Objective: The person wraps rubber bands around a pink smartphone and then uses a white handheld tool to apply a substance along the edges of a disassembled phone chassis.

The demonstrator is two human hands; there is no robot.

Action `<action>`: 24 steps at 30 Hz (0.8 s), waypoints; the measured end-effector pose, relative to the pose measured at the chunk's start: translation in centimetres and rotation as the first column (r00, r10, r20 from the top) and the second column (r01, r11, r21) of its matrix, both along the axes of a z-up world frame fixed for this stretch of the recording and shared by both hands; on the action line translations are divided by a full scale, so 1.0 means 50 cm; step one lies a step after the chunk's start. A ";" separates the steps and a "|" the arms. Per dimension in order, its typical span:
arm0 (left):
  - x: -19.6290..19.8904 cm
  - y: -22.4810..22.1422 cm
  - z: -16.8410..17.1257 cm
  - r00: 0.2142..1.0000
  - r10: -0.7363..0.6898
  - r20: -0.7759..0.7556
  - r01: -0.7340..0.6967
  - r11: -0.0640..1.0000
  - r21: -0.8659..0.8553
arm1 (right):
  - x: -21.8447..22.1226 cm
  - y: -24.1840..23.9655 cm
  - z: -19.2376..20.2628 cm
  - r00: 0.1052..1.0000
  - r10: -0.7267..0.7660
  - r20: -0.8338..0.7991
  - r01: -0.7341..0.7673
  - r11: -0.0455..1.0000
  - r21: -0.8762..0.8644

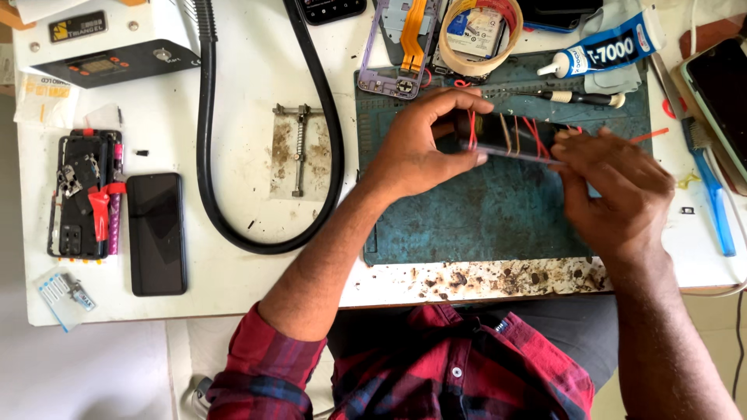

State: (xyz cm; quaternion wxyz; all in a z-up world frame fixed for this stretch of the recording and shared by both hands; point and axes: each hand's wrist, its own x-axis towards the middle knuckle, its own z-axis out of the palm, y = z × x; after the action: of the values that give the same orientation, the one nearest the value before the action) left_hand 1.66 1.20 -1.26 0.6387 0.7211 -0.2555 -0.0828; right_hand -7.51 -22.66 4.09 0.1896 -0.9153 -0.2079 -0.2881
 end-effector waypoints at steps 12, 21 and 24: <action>0.011 0.021 0.042 0.925 -0.167 0.340 0.022 0.920 0.392 | -0.040 0.012 0.086 0.920 0.116 -0.374 -0.025 0.970 0.240; 0.018 0.015 0.013 0.899 -0.121 0.421 -0.039 0.936 0.351 | -0.150 0.053 0.134 0.193 0.981 0.025 -0.237 0.021 0.971; 0.017 0.015 0.014 0.884 -0.123 0.451 -0.046 0.937 0.345 | -0.148 0.063 0.120 -0.049 0.992 0.116 -0.181 -0.123 0.976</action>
State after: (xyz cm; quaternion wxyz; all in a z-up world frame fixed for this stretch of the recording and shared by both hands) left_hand 2.54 1.96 -0.57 0.4199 0.8153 -0.3972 0.0361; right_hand -14.89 -19.50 10.06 0.7840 -0.3743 -0.4205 0.2615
